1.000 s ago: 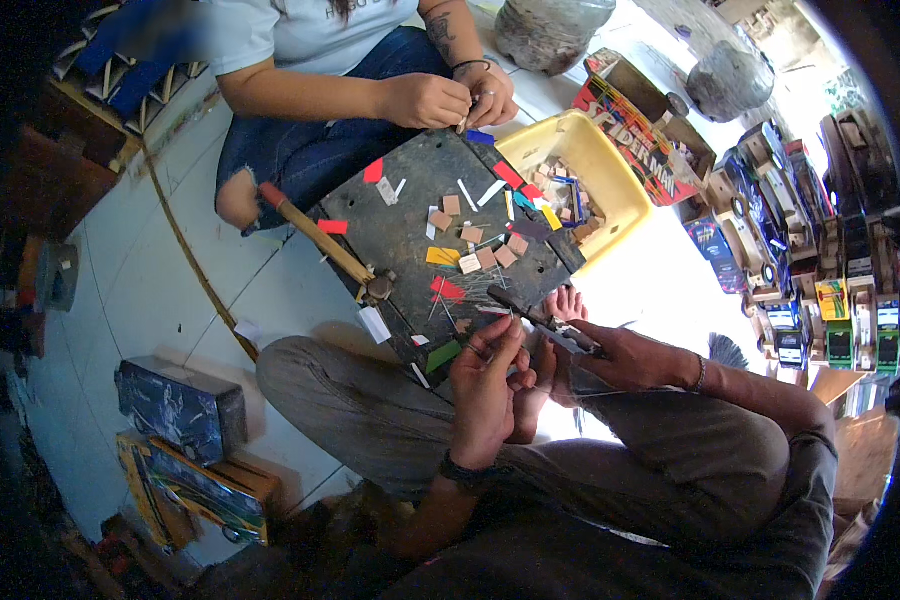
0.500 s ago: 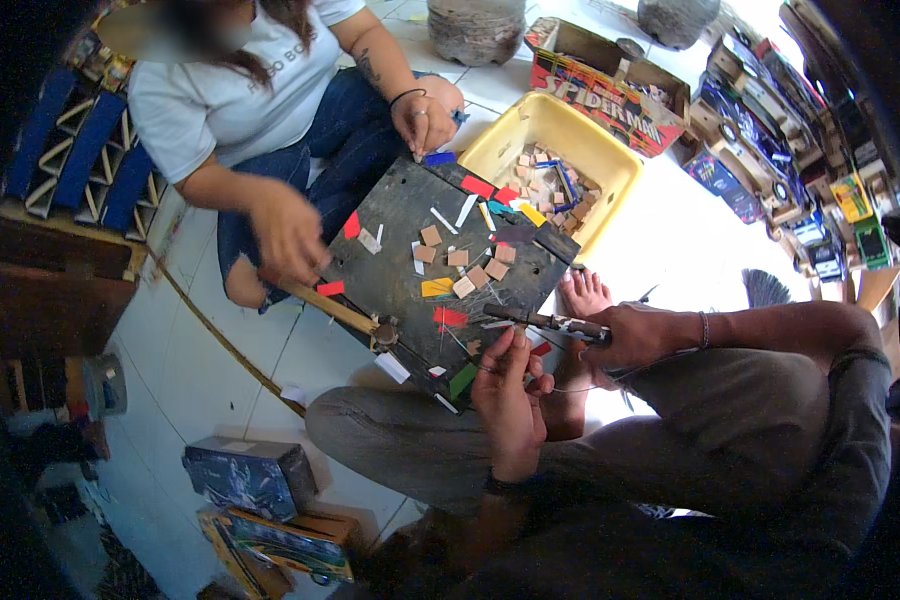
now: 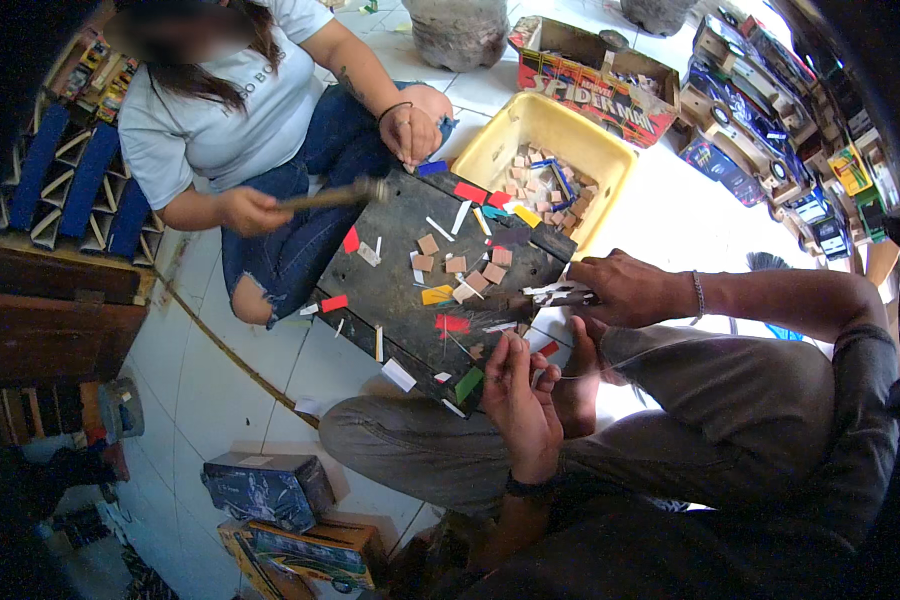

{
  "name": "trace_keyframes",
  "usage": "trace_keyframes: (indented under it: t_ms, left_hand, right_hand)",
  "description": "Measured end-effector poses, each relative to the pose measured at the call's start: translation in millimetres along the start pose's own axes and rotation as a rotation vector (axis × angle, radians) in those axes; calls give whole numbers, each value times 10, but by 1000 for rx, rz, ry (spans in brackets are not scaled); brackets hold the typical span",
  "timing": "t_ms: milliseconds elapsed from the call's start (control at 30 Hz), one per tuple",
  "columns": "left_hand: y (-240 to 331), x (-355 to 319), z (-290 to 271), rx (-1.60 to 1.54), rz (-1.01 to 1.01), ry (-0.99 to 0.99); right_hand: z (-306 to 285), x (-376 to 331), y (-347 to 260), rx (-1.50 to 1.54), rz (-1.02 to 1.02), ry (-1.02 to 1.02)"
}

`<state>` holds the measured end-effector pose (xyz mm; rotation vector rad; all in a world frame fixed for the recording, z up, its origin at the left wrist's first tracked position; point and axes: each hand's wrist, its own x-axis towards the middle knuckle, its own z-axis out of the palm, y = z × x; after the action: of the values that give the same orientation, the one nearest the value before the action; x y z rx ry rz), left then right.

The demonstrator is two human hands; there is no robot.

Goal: The person sits on the floor and uses pliers to manipulate small wires and components on a work surface. They repeatedly cut, bend, and adjust the wires while a coworker hammers small wooden blocks nearby. The person occasionally pauses to reposition the components.

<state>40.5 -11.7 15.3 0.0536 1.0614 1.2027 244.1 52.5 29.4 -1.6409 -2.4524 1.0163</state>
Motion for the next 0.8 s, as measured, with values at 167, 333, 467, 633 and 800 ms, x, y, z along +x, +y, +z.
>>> trace_keyframes:
  t_ms: [167, 333, 467, 633, 800]
  left_hand:
    - [-47, -17, 6, 5, 37, -69]
    - [-52, -72, 51, -52, 73, -212]
    - [25, -57, 49, -101, 172, -195]
    - [166, -10, -19, -112, 247, -149]
    - [220, 69, -57, -126, 269, -122]
  right_hand:
    - [-82, -4, -95, 295, -14, -118]
    - [-188, 18, -109, 329, 21, -259]
    - [-255, -60, -158, 503, 51, -304]
    - [-310, -214, -365, 615, 46, -350]
    - [-373, -196, -495, 769, 217, -471]
